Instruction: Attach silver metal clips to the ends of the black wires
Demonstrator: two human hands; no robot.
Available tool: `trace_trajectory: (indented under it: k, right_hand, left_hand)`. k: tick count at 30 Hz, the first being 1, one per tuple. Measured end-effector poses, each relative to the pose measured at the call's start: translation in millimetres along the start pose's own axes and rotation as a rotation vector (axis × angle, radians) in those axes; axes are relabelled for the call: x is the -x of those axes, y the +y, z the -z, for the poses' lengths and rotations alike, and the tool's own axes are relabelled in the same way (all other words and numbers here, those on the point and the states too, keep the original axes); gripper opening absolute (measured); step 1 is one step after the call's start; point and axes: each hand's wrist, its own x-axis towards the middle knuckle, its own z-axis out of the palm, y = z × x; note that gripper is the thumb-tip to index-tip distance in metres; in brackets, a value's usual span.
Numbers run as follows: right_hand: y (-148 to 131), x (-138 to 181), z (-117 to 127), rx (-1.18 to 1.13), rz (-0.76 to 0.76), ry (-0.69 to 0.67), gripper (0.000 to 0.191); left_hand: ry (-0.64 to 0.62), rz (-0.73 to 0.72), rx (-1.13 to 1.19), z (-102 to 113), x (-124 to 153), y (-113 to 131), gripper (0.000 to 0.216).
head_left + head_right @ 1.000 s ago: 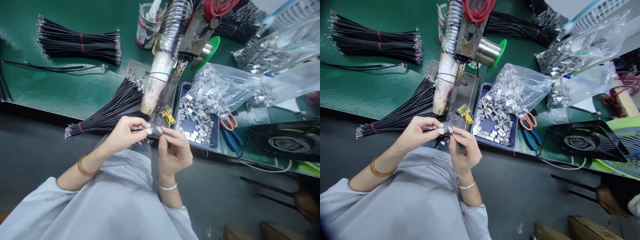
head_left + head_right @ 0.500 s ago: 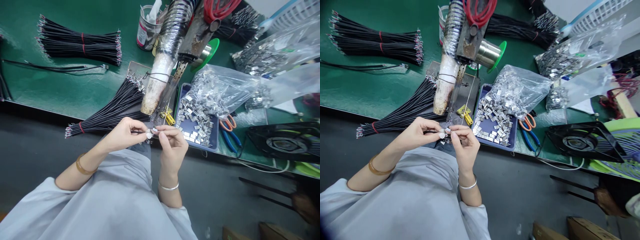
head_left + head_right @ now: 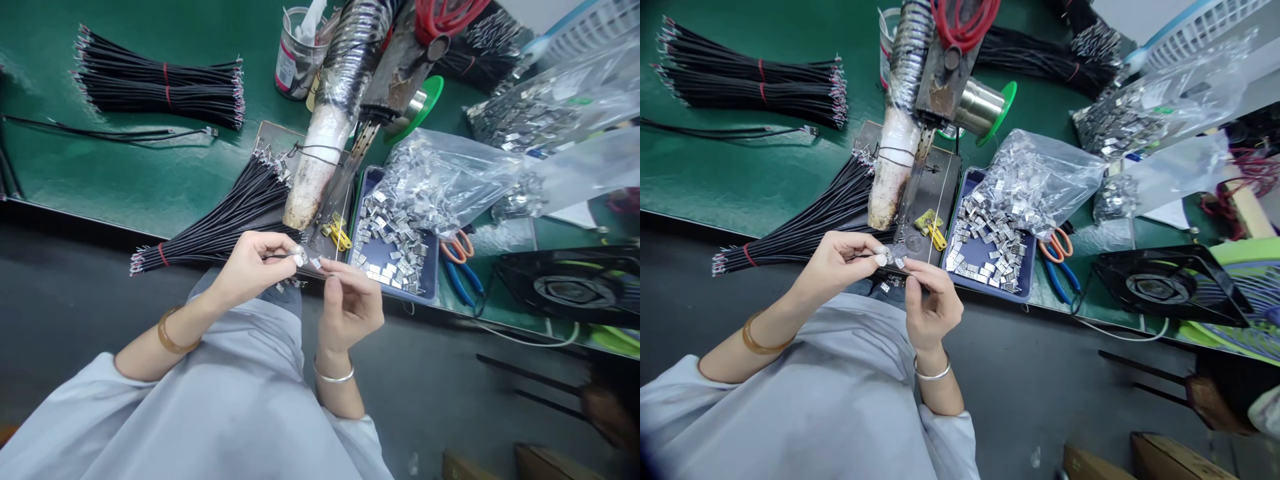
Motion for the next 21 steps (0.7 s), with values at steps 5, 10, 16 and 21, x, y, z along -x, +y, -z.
trace_trajectory:
  k: [5,10,16,21]
  right_hand:
    - [4,0,-1,0.099,0.031,-0.088,0.009]
    - [5,-7,-1,0.310,0.291,-0.151,0.018]
    - [7,-15,1,0.412,0.429,-0.188,0.023]
    - [9,-20,3,0.417,0.464,-0.203,0.019]
  left_hand:
    - [0.030,-0.058,-0.050,1,-2,0,0.018]
    - [0.052,-0.088,-0.102,1,-3,3,0.018]
    - [0.131,-0.123,-0.136,-7,-2,2,0.016]
    - [0.179,-0.132,-0.145,-11,-3,4,0.016]
